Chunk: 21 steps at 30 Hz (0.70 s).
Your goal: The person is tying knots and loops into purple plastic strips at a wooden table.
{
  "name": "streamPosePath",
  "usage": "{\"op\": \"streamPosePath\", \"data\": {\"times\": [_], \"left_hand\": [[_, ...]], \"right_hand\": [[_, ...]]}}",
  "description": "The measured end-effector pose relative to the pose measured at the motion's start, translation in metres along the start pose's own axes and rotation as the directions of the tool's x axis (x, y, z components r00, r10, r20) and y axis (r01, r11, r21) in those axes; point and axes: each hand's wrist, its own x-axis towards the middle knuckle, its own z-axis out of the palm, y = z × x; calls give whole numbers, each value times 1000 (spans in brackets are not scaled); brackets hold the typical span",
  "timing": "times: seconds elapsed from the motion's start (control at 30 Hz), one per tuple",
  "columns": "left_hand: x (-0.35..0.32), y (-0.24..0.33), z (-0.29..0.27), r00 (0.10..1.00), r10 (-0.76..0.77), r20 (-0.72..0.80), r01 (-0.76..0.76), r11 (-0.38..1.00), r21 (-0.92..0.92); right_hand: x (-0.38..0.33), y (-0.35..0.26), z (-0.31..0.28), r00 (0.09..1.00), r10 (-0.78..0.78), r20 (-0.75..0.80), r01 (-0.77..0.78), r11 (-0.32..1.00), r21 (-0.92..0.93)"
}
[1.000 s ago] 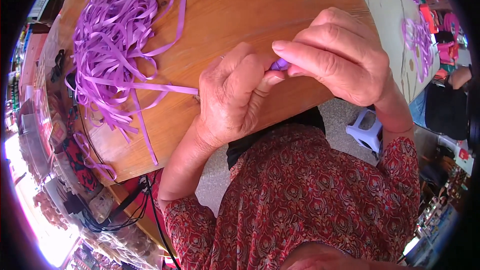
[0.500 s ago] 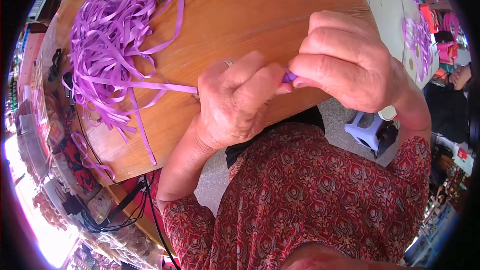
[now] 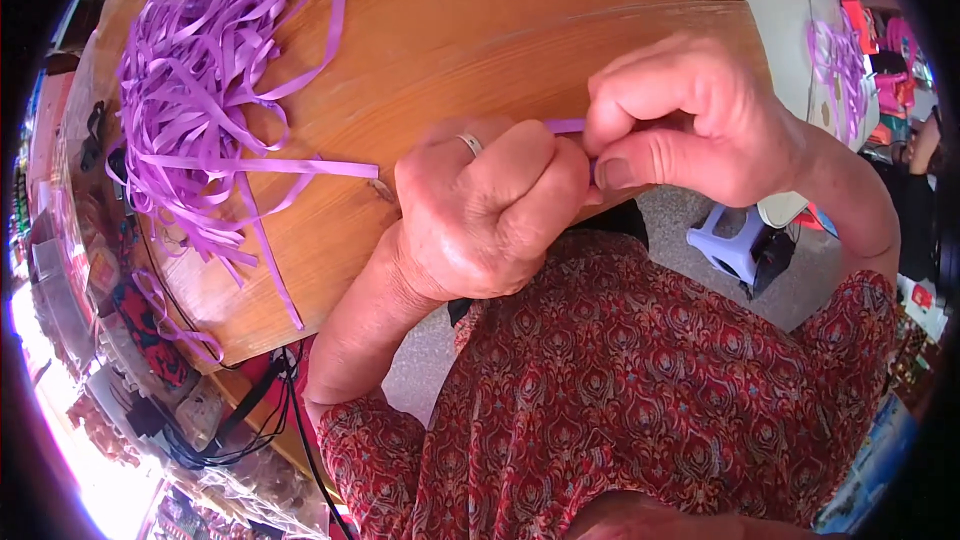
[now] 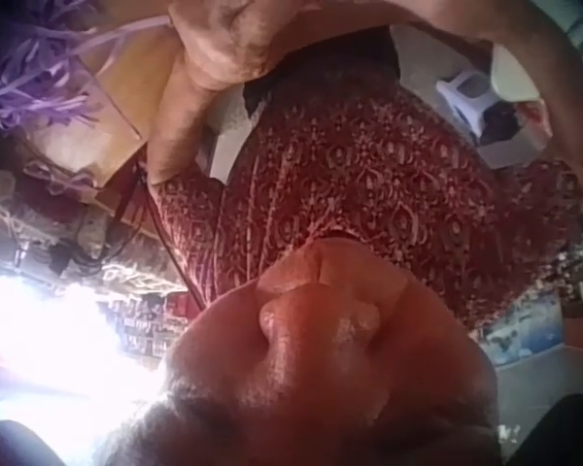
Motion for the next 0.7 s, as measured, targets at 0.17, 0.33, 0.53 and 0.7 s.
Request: {"op": "streamPosePath", "data": {"times": [0.17, 0.33, 0.53, 0.7], "left_hand": [[-5, 1, 4, 1000, 16, 7, -16, 999, 41], [0, -3, 5, 976, -219, -17, 218, 974, -64], [3, -8, -2, 940, -336, 68, 342, 915, -214], [0, -13, -3, 920, -385, 79, 388, 860, -332]], "right_hand": [[1, 0, 0, 937, 330, 117, -350, 883, 312], [7, 4, -12, 932, 350, 100, -362, 864, 349], [-9, 15, -18, 936, 351, 4, -315, 834, 454], [-29, 18, -35, 938, 287, -195, -225, 932, 285]]}}
